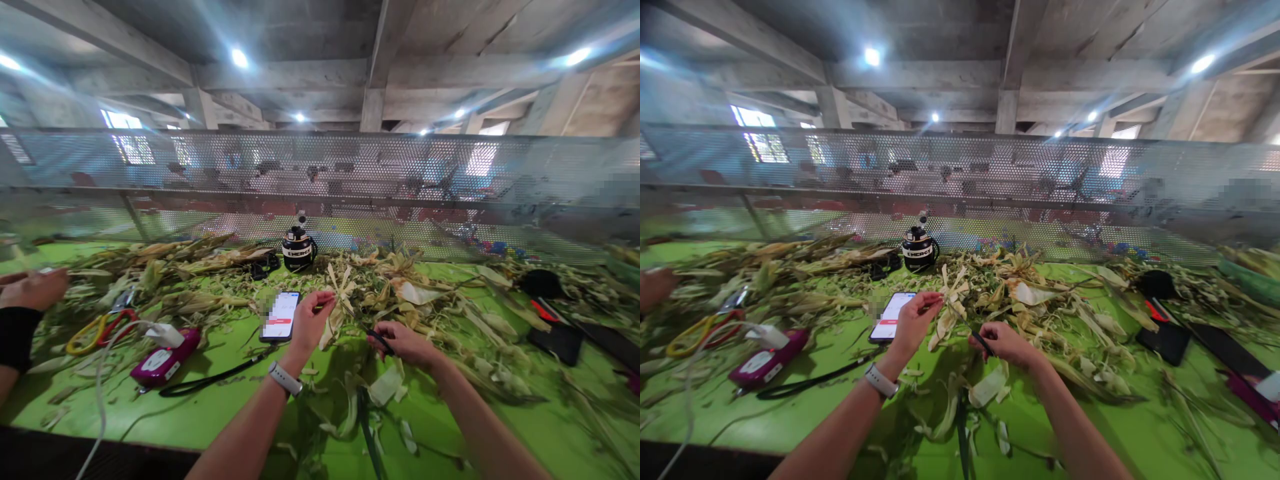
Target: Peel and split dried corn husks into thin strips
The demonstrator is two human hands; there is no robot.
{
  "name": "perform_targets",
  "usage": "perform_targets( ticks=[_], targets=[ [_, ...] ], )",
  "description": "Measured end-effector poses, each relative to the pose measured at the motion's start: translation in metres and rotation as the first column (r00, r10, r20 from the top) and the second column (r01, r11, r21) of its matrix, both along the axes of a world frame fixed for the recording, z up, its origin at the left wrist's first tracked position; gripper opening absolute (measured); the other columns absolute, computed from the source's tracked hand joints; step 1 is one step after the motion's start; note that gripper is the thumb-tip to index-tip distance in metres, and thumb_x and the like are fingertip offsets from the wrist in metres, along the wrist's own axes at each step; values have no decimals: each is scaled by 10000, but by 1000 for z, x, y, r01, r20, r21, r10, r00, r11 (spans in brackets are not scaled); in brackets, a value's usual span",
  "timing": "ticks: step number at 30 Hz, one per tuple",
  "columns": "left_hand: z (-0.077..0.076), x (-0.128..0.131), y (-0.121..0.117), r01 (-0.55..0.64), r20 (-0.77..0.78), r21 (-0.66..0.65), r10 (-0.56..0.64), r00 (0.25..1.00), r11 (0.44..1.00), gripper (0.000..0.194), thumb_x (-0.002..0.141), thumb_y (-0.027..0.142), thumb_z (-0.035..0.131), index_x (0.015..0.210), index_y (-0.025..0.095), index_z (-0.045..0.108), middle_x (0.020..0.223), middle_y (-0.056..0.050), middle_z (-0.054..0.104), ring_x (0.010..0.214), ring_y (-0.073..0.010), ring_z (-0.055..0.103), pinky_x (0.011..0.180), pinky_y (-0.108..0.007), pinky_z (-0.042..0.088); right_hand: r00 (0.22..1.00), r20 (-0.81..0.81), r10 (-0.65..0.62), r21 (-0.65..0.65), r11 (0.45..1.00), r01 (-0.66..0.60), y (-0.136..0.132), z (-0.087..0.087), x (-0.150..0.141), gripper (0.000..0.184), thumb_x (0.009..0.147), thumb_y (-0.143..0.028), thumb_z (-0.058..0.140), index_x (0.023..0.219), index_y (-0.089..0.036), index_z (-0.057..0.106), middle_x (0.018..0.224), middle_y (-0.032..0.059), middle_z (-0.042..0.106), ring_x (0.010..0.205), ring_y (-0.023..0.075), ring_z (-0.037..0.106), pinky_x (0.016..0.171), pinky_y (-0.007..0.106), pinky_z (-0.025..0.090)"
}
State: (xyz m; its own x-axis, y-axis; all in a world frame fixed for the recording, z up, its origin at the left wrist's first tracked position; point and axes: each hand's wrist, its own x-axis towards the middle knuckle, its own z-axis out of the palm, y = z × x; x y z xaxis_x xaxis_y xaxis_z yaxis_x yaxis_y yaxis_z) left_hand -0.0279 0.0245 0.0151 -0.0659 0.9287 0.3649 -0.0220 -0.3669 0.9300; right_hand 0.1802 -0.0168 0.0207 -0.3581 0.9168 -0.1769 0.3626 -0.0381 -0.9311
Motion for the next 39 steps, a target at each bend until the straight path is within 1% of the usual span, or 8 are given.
perform_targets(
  ticks=[6,9,15,20,25,31,37,39],
  targets=[
    [0,1,1,16,9,-8,-16,1000,1000,184,666,265,699,816,163,671,821,-57,706,781,-171,648,739,-293,503,999,-46,23,10,1000,-23,0,-3,5,474,664,-610,645,668,-158,503,553,-30,537,490,73,451,483,208,279],
    [1,2,-1,53,66,-32,-50,997,998,216,653,260,711,838,160,664,837,-59,706,798,-167,645,765,-297,495,997,-71,31,-6,999,-32,-2,-2,5,512,649,-648,634,680,-152,513,558,-29,537,480,67,438,469,205,244],
    [5,4,-5,170,216,-105,-144,966,980,332,622,287,744,908,150,645,801,-49,696,756,-147,635,747,-283,488,980,-190,52,-16,998,-56,-9,6,3,546,630,-674,631,700,-139,549,586,-12,547,507,82,457,476,216,244],
    [8,6,-11,250,287,-110,-210,935,962,393,605,291,763,949,167,620,790,-29,697,766,-132,633,759,-260,477,965,-253,67,-21,997,-74,-9,1,6,556,651,-682,607,734,-133,570,610,1,559,510,83,456,462,215,236],
    [10,8,-15,264,312,-101,-221,924,959,438,600,304,773,980,171,602,802,-39,709,783,-149,646,778,-283,482,942,-330,67,-48,995,-88,-10,-4,5,579,641,-704,596,740,-134,594,614,3,564,504,78,433,491,214,294],
    [11,9,-16,280,335,-101,-233,913,955,446,582,308,781,969,175,602,776,-26,706,751,-133,637,761,-267,481,921,-386,56,-46,996,-80,-13,-1,2,550,643,-675,624,730,-132,597,640,6,565,530,77,458,501,201,318],
    [7,7,-14,255,301,-109,-212,930,961,445,589,302,775,984,179,613,810,-35,710,787,-149,645,767,-271,480,925,-379,21,-71,996,-51,-10,0,-1,544,545,-645,715,645,-146,521,590,-33,504,456,53,419,443,194,310],
    [4,6,-11,248,305,-109,-205,930,963,441,599,298,771,992,178,613,821,-37,709,783,-147,644,770,-275,483,939,-338,62,-67,994,-89,-11,2,1,519,540,-605,739,633,-149,509,573,-40,499,446,52,425,439,189,312]
  ],
)
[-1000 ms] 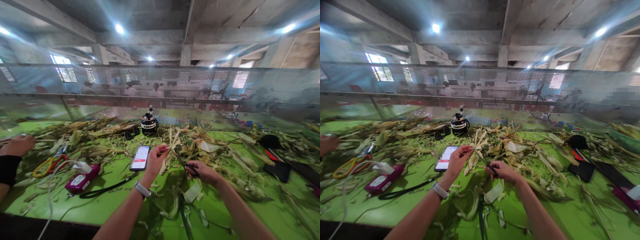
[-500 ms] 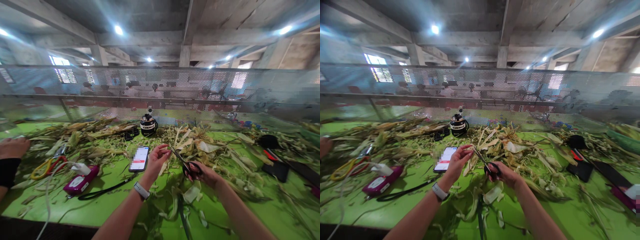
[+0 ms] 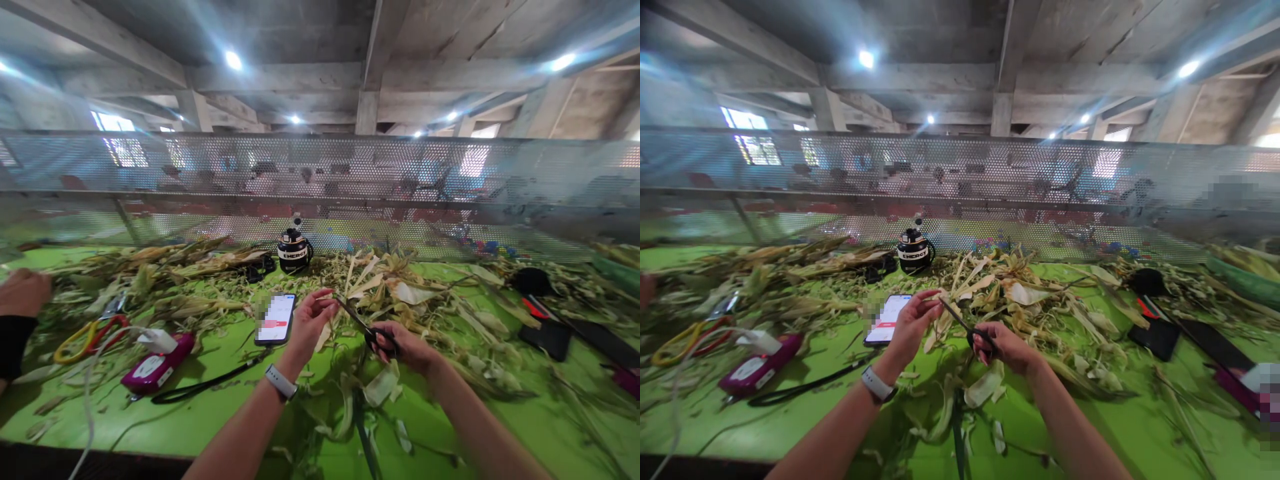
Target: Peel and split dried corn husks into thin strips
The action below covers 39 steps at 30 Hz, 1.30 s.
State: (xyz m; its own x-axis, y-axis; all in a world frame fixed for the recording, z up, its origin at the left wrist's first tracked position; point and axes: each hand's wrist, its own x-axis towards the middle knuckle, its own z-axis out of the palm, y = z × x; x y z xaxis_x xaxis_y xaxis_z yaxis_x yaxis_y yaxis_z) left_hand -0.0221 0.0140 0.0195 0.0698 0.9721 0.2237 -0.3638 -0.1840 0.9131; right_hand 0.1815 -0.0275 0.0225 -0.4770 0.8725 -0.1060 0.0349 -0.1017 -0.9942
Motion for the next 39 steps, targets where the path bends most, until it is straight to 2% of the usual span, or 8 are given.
perform_targets(
  ticks=[7,12,16,22,30,33,35,39],
  targets=[
    [-7,-5,11,-56,51,-20,57,997,998,441,617,289,763,1016,192,601,847,-20,702,804,-122,640,797,-255,481,928,372,8,143,988,-66,2,16,28,343,614,-436,735,699,-153,562,633,-21,560,567,97,481,552,220,371],
    [-3,-4,8,-33,127,-45,38,991,998,463,584,267,786,1007,202,610,831,-6,701,800,-110,640,791,-237,481,617,728,-297,459,881,-117,10,4,32,266,565,-342,757,752,-170,674,764,31,588,681,155,499,597,245,356],
    [0,-4,4,-1,190,-111,22,982,994,478,551,264,803,995,222,631,836,0,697,786,-113,637,716,-211,489,524,800,-292,420,896,-143,9,-7,19,200,571,-337,738,665,-169,681,641,10,560,576,129,461,530,238,300],
    [6,-10,3,158,326,-255,-69,943,954,424,573,203,785,977,225,655,837,3,666,633,-64,577,488,-133,425,700,700,-137,315,940,-131,7,0,21,253,586,-376,733,719,-167,685,626,-1,617,570,131,505,516,229,337],
    [8,-23,-8,626,380,-137,-543,749,768,367,534,107,768,885,154,673,634,17,548,434,7,370,323,-69,165,834,99,-543,418,783,460,10,17,22,414,756,-534,562,924,-167,653,825,63,674,699,171,585,644,290,458],
    [5,-19,-12,677,265,-150,-630,730,720,374,541,126,764,905,145,677,632,14,572,401,6,362,317,-100,154,1000,-11,-25,203,979,27,-7,24,7,544,764,-638,517,947,-149,667,861,93,685,788,201,628,722,323,478],
    [3,-13,-12,679,209,-190,-646,734,710,382,550,125,760,923,133,678,636,8,594,408,-3,397,333,-112,191,981,12,195,105,975,-195,-17,26,-3,527,683,-615,635,885,-130,671,769,60,669,681,160,609,640,272,464],
    [1,0,-8,592,243,-282,-540,806,755,381,546,79,753,915,118,669,684,-9,644,486,-34,510,421,-121,338,997,22,74,45,996,-75,-22,22,-18,367,641,-468,744,713,-138,601,574,-36,569,471,56,456,465,178,340]
  ],
)
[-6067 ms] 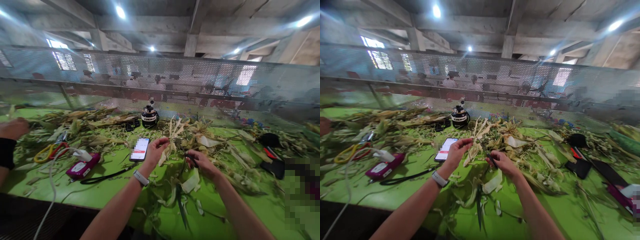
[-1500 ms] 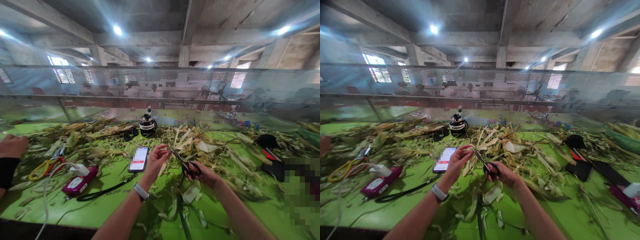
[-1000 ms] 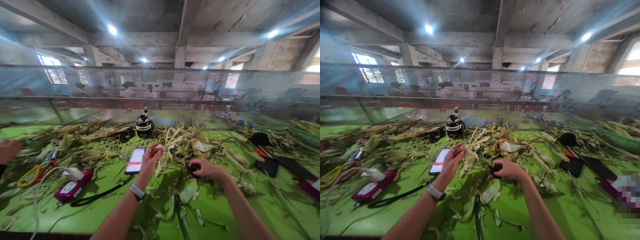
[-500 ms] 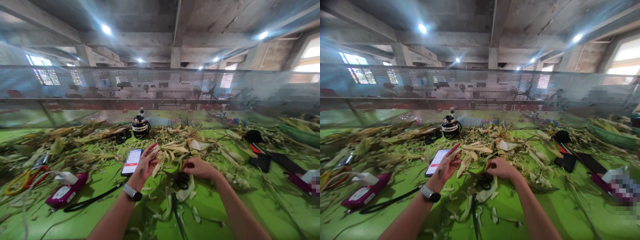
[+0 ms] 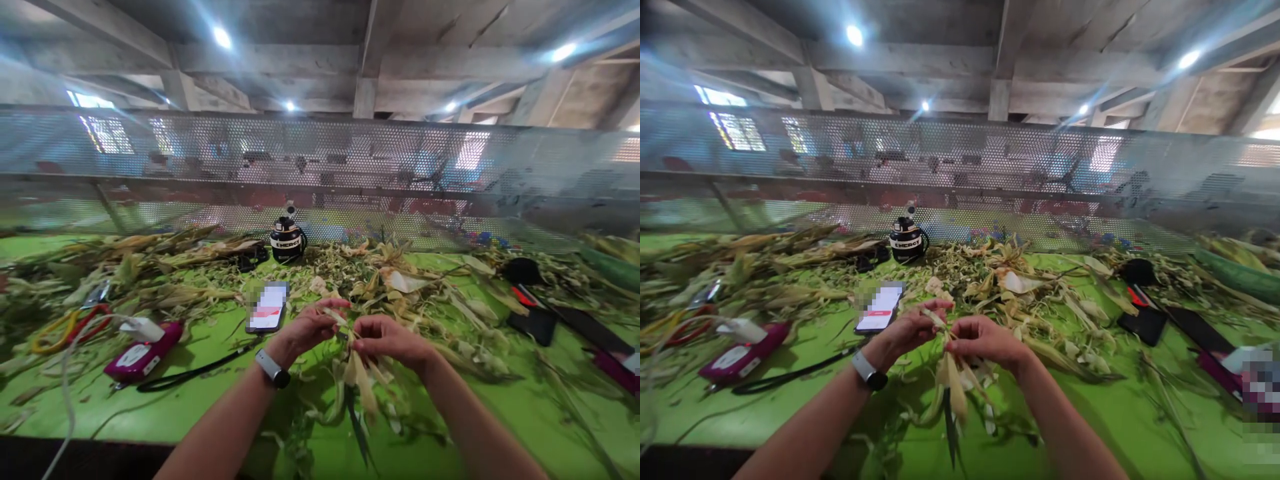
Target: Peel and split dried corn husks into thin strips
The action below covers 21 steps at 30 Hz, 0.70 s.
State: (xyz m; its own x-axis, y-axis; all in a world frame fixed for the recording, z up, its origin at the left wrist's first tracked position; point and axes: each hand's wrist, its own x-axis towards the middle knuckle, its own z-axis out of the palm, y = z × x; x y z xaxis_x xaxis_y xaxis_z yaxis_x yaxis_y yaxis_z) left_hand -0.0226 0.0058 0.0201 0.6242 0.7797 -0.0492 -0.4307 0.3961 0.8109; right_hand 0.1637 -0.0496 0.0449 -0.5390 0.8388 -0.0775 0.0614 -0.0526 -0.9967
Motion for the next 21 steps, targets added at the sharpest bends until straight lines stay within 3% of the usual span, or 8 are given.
perform_targets(
  ticks=[4,6,10,12,15,17,19,21],
  targets=[
    [-5,7,8,-350,0,-167,355,935,922,253,636,60,680,874,138,645,839,-46,690,713,-95,628,666,-183,477,925,-120,-359,53,929,367,7,0,-4,390,656,-513,711,647,-154,559,529,-46,536,433,56,426,433,184,337],
    [-6,7,10,-423,-70,-173,417,906,890,248,636,30,655,856,145,644,849,-44,694,745,-98,633,703,-192,474,870,-144,-472,115,865,488,11,0,-4,387,664,-519,699,627,-155,570,519,-46,527,439,65,443,447,197,374],
    [-4,9,1,-305,-126,90,315,941,948,214,696,238,698,888,146,673,868,-58,697,783,-132,627,741,-242,464,882,-69,-467,210,857,471,14,-4,-7,376,674,-529,670,652,-157,622,585,-17,594,487,108,536,492,236,462],
    [-2,11,-5,-236,-182,331,307,934,914,256,694,330,712,870,147,687,860,-58,691,795,-147,615,762,-263,458,893,-30,-449,268,857,440,14,-9,-9,353,702,-512,644,689,-160,641,620,-5,618,517,124,566,506,243,488],
    [2,11,-10,-211,-229,688,484,845,694,275,634,336,762,840,163,704,856,-59,679,832,-169,595,778,-278,448,873,13,-487,345,822,453,13,-14,-11,313,755,-471,598,735,-162,648,633,7,633,536,133,580,516,243,504],
    [3,11,-10,-168,-206,812,544,813,559,272,632,338,760,836,164,714,838,-67,675,830,-177,590,771,-282,448,852,36,-522,399,789,466,12,-14,-10,299,776,-452,578,735,-162,640,637,15,642,519,130,574,508,240,497],
    [3,11,-10,-102,-241,807,482,843,581,297,674,361,721,886,153,711,830,-76,677,773,-167,594,709,-271,456,835,56,-547,476,750,459,12,-13,-9,297,790,-442,563,715,-162,630,636,18,643,510,126,565,500,232,478],
    [1,11,-8,-68,-276,727,381,883,684,337,680,389,709,902,137,698,835,-78,677,735,-156,594,668,-260,451,824,85,-561,557,712,427,11,-12,-9,302,806,-435,545,703,-163,626,628,18,636,521,124,557,501,222,455]
  ],
)
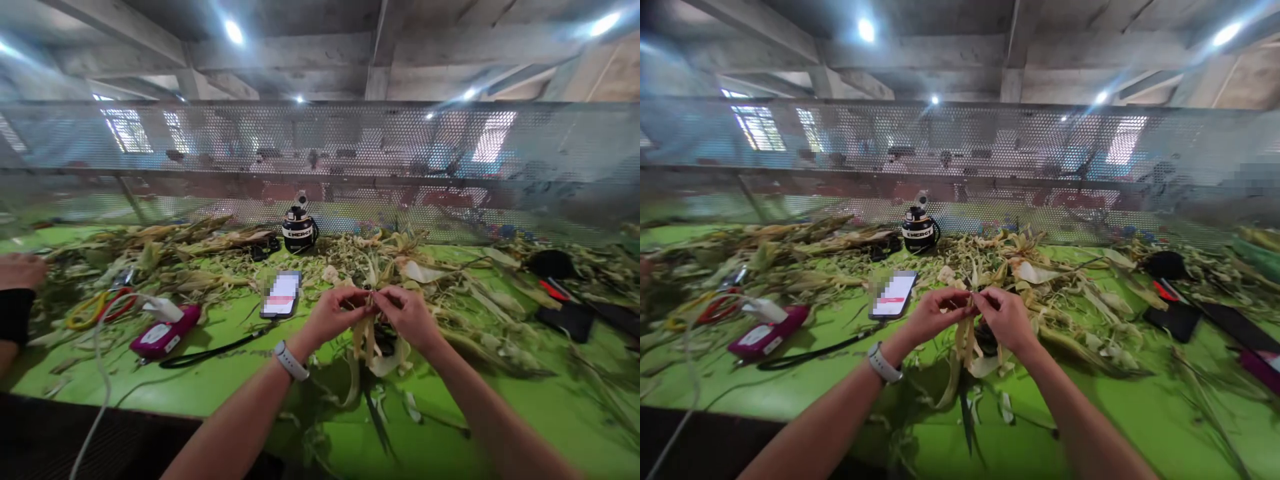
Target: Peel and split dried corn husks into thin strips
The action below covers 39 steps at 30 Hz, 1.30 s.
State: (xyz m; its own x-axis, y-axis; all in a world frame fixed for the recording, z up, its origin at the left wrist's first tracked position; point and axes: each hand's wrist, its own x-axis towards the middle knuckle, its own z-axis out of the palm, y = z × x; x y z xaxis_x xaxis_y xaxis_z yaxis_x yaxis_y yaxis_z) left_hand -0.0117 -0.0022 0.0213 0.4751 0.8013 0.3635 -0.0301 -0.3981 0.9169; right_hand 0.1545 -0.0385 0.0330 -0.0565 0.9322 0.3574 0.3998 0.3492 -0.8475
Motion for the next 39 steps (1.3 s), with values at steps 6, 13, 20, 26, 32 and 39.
perform_targets(
  ticks=[6,13,20,26,32,39],
  targets=[
    [0,-3,4,110,156,-315,-63,986,943,414,603,358,751,939,143,643,604,38,560,548,-72,491,555,-200,388,986,167,1,93,996,-17,3,-5,-1,334,847,-432,490,701,-163,623,552,-4,565,514,113,498,501,214,395],
    [7,-9,4,157,121,-375,-120,985,913,294,591,248,709,854,148,623,557,48,559,451,-52,444,453,-177,310,984,179,18,85,996,-33,4,-8,-4,316,838,-403,488,697,-155,623,559,-10,524,513,105,441,498,222,340],
    [7,-9,6,124,71,-305,-107,992,944,195,635,191,602,814,140,658,641,1,619,541,-90,525,492,-185,361,990,109,90,37,995,-95,6,-13,-3,228,783,-379,559,733,-165,619,592,-9,560,527,106,446,509,223,353],
    [8,-7,5,33,124,-332,9,992,943,126,617,168,598,743,164,613,575,28,607,535,-108,548,532,-205,388,997,67,29,34,999,-32,8,-17,-4,243,796,-405,551,803,-167,598,618,-3,586,535,121,512,521,228,384],
    [2,-2,5,147,258,-510,-13,966,847,259,640,356,716,733,144,600,572,28,584,480,-71,504,497,-191,360,957,291,20,126,990,-59,5,-19,-7,181,832,-296,501,936,-176,589,659,12,649,564,150,591,573,251,443],
    [-10,0,17,176,403,-529,63,913,830,335,558,371,805,701,126,627,595,9,614,504,-61,507,517,-182,358,825,536,-182,560,807,-185,0,-16,-12,493,734,-211,593,1219,-169,519,1152,134,583,1069,256,531,909,405,440]
  ],
)
